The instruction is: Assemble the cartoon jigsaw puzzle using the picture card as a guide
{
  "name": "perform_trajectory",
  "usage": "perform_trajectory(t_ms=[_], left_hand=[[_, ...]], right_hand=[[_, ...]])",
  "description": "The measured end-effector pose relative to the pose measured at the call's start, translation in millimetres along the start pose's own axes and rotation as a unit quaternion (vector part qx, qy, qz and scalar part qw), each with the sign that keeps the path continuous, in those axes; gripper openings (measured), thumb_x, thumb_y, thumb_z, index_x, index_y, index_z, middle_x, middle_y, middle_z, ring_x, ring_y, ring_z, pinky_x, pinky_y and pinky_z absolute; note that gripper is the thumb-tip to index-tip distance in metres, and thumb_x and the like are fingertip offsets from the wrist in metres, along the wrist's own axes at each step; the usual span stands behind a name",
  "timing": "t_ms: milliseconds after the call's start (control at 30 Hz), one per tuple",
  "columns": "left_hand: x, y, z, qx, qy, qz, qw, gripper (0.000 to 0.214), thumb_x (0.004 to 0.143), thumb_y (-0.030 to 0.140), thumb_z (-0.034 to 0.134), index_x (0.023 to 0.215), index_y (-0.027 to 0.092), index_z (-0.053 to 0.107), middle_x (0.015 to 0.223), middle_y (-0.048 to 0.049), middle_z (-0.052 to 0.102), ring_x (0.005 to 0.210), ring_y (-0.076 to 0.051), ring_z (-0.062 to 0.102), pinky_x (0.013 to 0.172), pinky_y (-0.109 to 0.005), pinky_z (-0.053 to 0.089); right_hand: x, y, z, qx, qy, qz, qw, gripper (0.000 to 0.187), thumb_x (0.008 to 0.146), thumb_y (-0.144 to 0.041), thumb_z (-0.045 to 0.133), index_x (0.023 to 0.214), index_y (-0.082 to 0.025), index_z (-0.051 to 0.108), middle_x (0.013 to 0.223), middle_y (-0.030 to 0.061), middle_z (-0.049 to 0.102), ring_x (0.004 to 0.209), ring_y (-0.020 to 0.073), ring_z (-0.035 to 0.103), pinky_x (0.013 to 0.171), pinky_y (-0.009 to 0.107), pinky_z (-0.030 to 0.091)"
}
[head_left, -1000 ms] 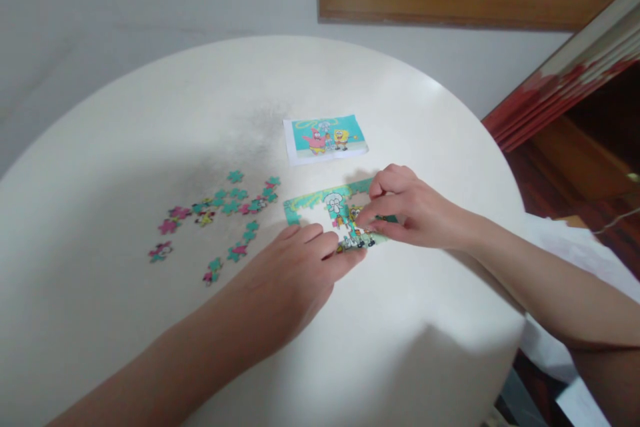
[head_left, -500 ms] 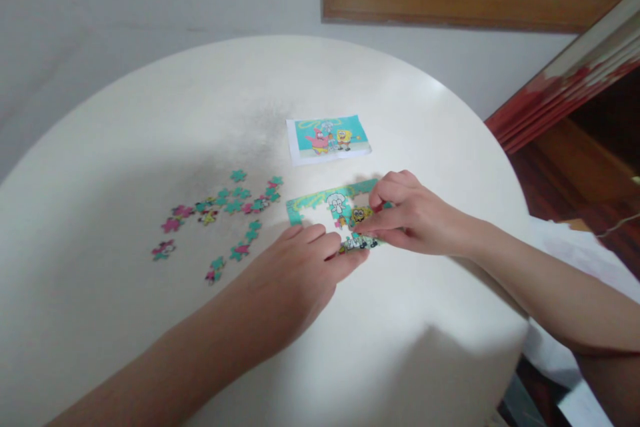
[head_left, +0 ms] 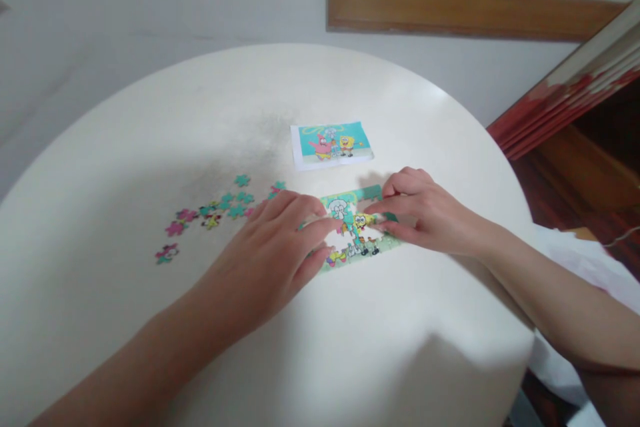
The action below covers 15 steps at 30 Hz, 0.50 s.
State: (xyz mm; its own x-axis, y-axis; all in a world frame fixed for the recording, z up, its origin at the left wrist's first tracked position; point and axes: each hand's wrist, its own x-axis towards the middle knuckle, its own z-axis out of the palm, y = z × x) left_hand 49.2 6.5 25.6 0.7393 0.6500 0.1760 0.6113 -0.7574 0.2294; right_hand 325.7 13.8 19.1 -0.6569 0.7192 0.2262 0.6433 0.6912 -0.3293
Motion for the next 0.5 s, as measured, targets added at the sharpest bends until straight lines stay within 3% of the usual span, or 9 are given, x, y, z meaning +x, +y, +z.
perform_trajectory(t_ms=[200, 500], left_hand=[[-0.7, -8.0, 16.7, 0.006, 0.009, 0.050, 0.999, 0.065, 0.087, 0.044, 0.063, 0.142, 0.015, 0.043, 0.151, -0.0141, 0.038, 0.141, -0.032, 0.031, 0.118, -0.050, 0.026], [-0.4, -11.3, 28.6, 0.013, -0.002, 0.027, 1.000, 0.080, 0.085, 0.054, 0.061, 0.147, 0.011, 0.035, 0.158, -0.0171, 0.027, 0.147, -0.031, 0.021, 0.121, -0.050, 0.022]], right_hand=[[-0.6, 0.4, 2.0, 0.003, -0.014, 0.007, 1.000, 0.031, 0.090, -0.038, 0.061, 0.115, -0.022, 0.071, 0.096, 0.0086, 0.058, 0.090, 0.0217, 0.052, 0.084, 0.039, 0.038], [-0.7, 1.2, 8.4, 0.004, -0.007, 0.019, 1.000, 0.032, 0.091, -0.042, 0.059, 0.114, -0.023, 0.071, 0.095, 0.0090, 0.059, 0.090, 0.0217, 0.052, 0.083, 0.038, 0.038]])
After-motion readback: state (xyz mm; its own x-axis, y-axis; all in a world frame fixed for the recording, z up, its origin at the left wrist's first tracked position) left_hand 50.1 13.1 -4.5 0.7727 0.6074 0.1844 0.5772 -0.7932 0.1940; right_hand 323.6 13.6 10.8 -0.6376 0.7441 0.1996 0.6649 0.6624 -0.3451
